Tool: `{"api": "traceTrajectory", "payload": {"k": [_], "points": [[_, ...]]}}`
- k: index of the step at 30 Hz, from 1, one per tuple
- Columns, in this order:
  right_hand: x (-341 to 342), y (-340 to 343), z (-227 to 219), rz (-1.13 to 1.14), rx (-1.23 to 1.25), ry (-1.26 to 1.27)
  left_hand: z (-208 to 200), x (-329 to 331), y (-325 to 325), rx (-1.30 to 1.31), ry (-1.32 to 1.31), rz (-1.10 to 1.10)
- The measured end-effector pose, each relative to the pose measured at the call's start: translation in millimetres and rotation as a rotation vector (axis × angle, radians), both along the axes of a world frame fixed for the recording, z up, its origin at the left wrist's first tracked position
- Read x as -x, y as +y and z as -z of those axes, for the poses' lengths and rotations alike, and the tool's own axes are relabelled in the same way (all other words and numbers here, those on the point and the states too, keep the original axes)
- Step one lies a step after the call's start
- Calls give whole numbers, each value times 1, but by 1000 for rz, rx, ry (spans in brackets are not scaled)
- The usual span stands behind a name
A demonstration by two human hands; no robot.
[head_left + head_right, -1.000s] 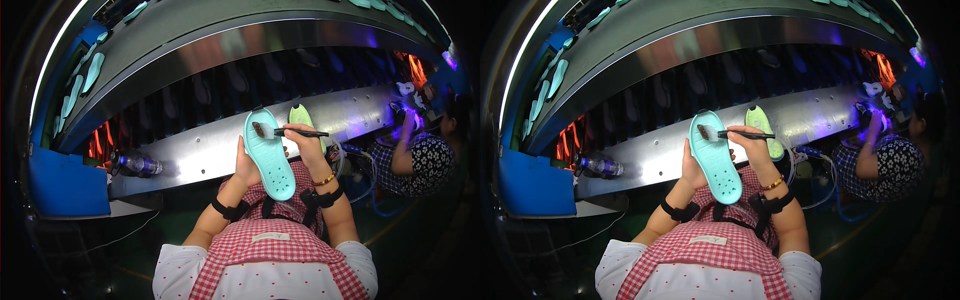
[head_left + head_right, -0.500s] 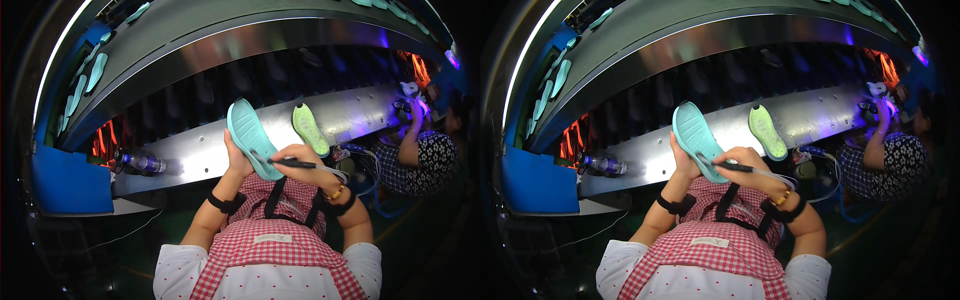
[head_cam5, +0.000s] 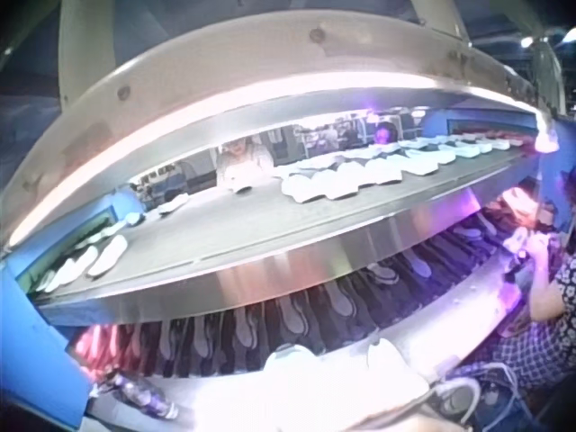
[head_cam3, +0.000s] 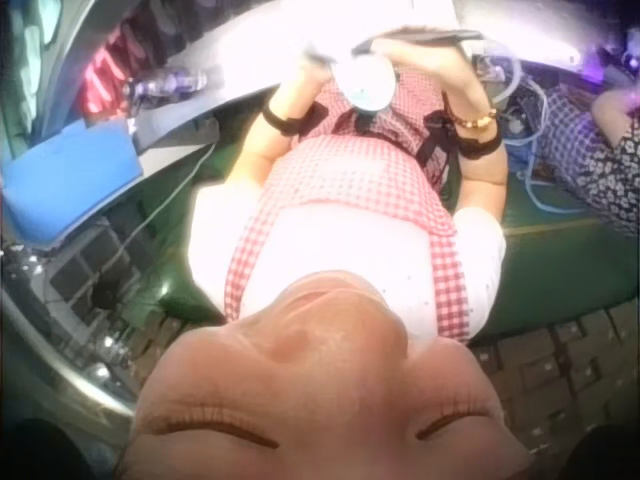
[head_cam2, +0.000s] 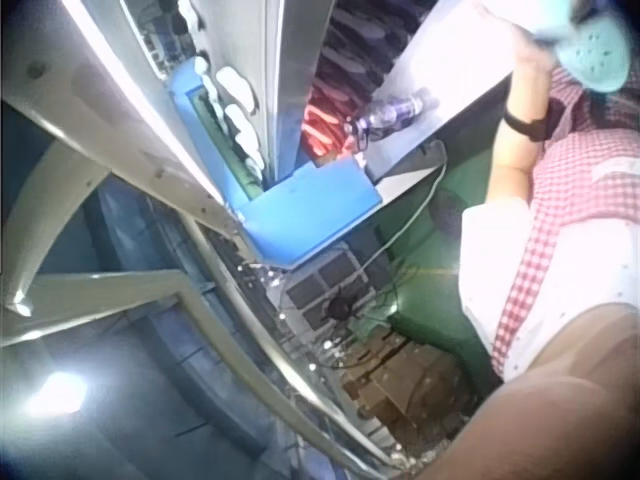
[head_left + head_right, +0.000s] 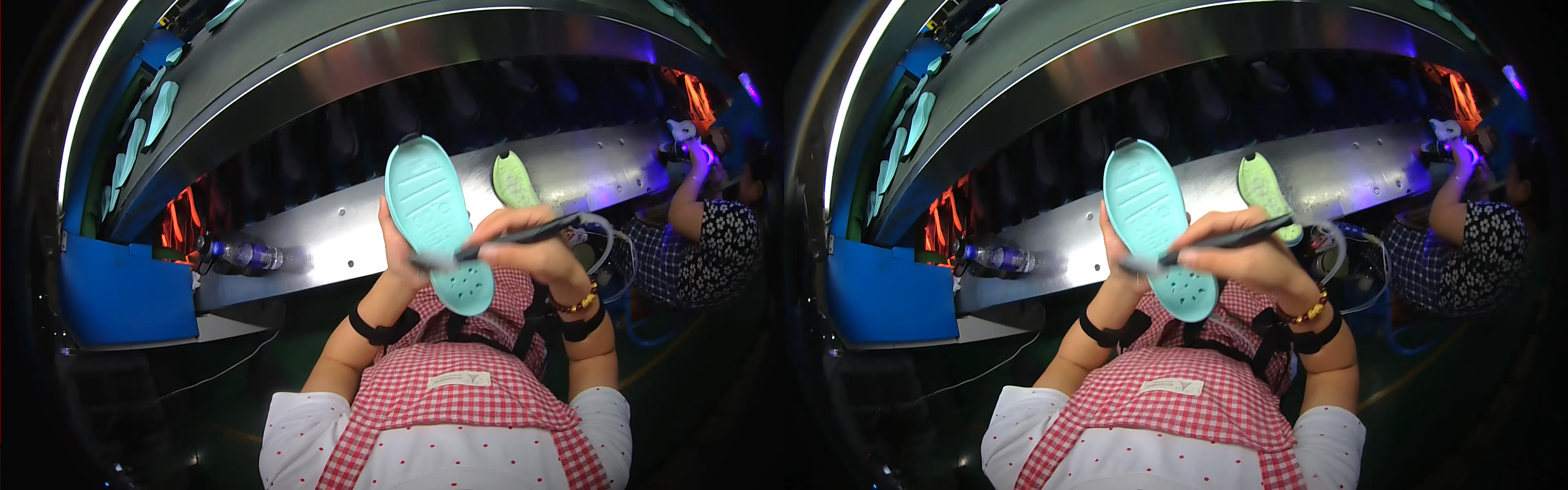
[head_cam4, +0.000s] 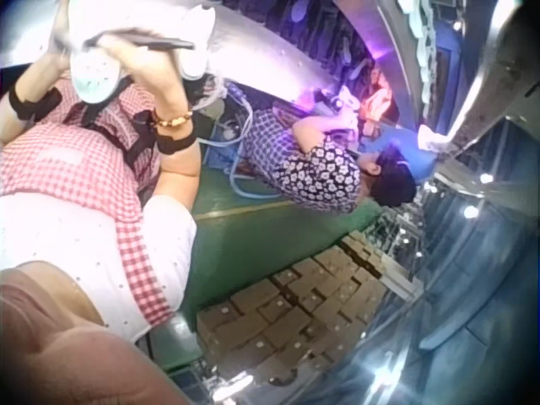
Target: Applying glue or primer to shoe soles using a brush on a footwear assembly line.
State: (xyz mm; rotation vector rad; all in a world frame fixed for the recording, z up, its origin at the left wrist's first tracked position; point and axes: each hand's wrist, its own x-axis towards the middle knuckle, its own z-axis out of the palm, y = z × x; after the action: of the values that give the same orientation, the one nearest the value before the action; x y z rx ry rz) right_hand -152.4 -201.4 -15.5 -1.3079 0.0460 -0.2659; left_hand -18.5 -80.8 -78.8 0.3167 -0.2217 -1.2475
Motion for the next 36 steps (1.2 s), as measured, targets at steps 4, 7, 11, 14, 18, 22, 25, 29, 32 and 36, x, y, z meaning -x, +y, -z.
{"api": "traceTrajectory", "payload": {"k": [4,7,11,14,18,22,25,29,32,36], "points": [[-5,-2,7,105,472,-44,-4,-1,-4,-155,-200,-268],[5,-1,3,-61,440,-117,-8,-12,-2,-132,-227,-364],[0,-3,8,195,513,-156,-21,-12,-6,-139,-208,-575],[10,4,3,-27,624,-275,-22,-17,2,103,-278,-536],[13,-2,3,285,571,-254,-32,-19,2,0,-239,-621],[14,1,9,24,607,-232,-32,-25,6,161,-295,-519],[19,-6,10,-23,395,-174,-33,-27,9,97,-354,-533],[14,0,18,99,345,-63,-35,-28,4,14,-314,-599],[14,-2,19,-26,431,-184,-31,-34,8,94,-339,-524],[9,3,28,47,-21,-48,-50,-25,6,-29,-232,-508]]}}
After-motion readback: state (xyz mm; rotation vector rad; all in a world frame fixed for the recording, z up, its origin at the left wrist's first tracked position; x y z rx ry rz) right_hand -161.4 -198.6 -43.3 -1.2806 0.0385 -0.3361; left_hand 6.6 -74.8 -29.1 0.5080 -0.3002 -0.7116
